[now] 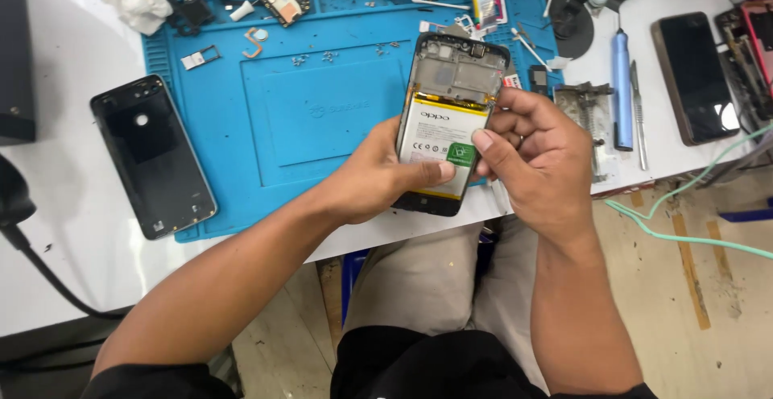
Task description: Assembling internal components of a mobile phone on a repair bench
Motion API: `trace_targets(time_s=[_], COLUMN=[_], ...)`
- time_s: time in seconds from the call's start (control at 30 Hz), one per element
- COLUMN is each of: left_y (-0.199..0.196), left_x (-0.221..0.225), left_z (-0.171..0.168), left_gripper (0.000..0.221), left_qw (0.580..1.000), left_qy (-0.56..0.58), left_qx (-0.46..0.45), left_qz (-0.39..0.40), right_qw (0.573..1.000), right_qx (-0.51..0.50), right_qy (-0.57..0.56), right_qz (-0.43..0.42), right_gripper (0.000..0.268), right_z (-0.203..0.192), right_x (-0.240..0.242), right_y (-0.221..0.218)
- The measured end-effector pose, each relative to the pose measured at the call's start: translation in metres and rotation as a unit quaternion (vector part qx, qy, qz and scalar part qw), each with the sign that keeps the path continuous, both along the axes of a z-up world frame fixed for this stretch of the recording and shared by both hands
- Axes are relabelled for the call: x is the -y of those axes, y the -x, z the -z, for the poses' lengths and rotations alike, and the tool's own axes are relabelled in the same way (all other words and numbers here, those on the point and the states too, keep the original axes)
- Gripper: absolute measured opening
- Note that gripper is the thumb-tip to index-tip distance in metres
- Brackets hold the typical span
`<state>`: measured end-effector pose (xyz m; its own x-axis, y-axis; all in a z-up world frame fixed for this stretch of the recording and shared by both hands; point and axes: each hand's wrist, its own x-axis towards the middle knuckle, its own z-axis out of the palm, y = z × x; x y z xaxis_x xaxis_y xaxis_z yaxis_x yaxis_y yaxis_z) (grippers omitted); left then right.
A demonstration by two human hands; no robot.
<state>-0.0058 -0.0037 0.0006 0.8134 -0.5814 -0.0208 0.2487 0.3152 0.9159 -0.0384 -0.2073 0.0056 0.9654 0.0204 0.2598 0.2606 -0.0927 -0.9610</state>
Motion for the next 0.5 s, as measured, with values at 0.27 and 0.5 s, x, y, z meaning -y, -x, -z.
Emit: trace_targets(time_s=[0.27, 0.5], left_y=[0.002, -0.007], left_x=[0.001, -0.022], left_z=[0.008, -0.007], left_gripper=[0.047, 0.062], left_qw=[0.971, 0.956], left_qy=[0.181, 0.243], left_qx=[-0.153, -0.148], left_qz=[0.037, 0.076], right_qw=[0.996, 0.997], right_qx=[-0.028, -0.056], right_qy=[0.085, 0.058], right_qz=[0.003, 0.013], right_gripper=[0.035, 0.017], right_z=[-0.035, -0.052], right_x=[-0.01, -0.025], right_y=[-0.004, -0.074])
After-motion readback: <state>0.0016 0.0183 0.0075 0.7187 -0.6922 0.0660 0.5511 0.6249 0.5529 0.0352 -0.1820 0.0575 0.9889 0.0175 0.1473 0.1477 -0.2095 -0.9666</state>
